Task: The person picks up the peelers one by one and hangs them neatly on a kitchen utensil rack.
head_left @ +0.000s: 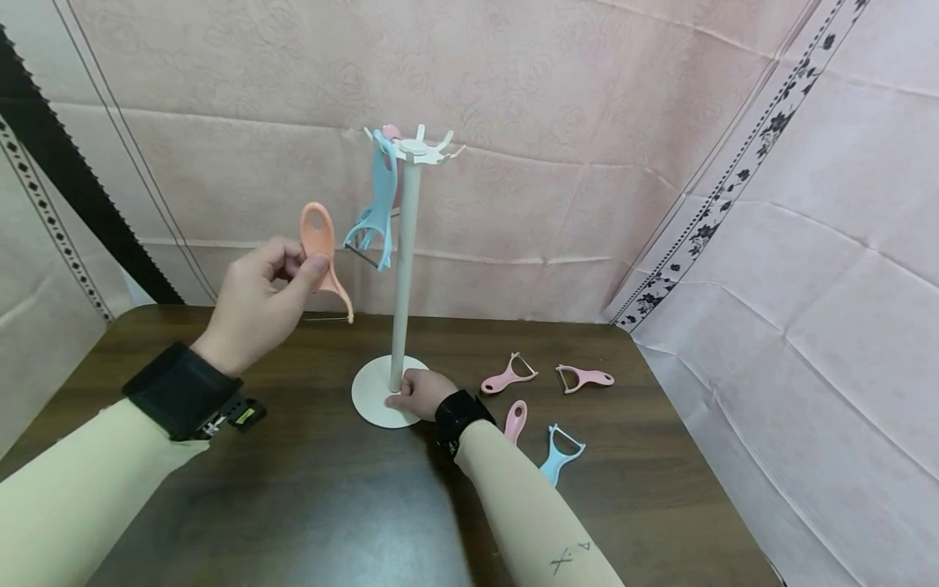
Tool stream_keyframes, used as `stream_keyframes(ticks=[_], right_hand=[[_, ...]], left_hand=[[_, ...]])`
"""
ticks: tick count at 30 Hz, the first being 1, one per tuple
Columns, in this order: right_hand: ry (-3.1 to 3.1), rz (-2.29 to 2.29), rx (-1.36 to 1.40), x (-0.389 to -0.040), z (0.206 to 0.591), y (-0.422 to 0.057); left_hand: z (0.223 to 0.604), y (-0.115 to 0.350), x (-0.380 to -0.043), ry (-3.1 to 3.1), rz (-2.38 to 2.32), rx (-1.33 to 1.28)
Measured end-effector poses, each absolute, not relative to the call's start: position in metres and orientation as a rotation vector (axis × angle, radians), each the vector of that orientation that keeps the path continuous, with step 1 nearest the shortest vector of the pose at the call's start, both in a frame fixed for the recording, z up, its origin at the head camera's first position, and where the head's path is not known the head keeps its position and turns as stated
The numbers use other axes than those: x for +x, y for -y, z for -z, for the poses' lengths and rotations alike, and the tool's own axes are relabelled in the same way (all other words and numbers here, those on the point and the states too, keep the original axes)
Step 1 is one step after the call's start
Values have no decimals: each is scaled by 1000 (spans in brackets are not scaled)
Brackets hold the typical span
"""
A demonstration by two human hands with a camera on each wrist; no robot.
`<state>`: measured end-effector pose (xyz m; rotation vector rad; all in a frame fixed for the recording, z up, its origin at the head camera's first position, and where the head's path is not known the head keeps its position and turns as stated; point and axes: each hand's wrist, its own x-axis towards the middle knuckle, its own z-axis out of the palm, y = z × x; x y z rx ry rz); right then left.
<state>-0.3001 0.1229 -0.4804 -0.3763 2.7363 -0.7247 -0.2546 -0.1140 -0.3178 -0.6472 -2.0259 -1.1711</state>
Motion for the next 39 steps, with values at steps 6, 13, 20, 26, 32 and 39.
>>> stream_keyframes(ticks=[6,13,20,26,32,39], right_hand=[[-2733,726,-376,-300,480,-124],[-2734,738,-376,-297,478,-124],[-2739,733,-391,-294,474,-124],[-2733,724,-367,-295,477,-124],[-2746,718,-374,-300,484,-123],[-2751,739,-390,-302,485,-125]], left_hand=[[295,90,-242,1930,1200,-718],[273,69,-232,1893,1266,-767],[254,56,-233,1914,1264,-798],[247,50,-246,1923,1309,-812],[243,49,-251,1940,1336,-795],[242,47,-253,1971,1341,-792]])
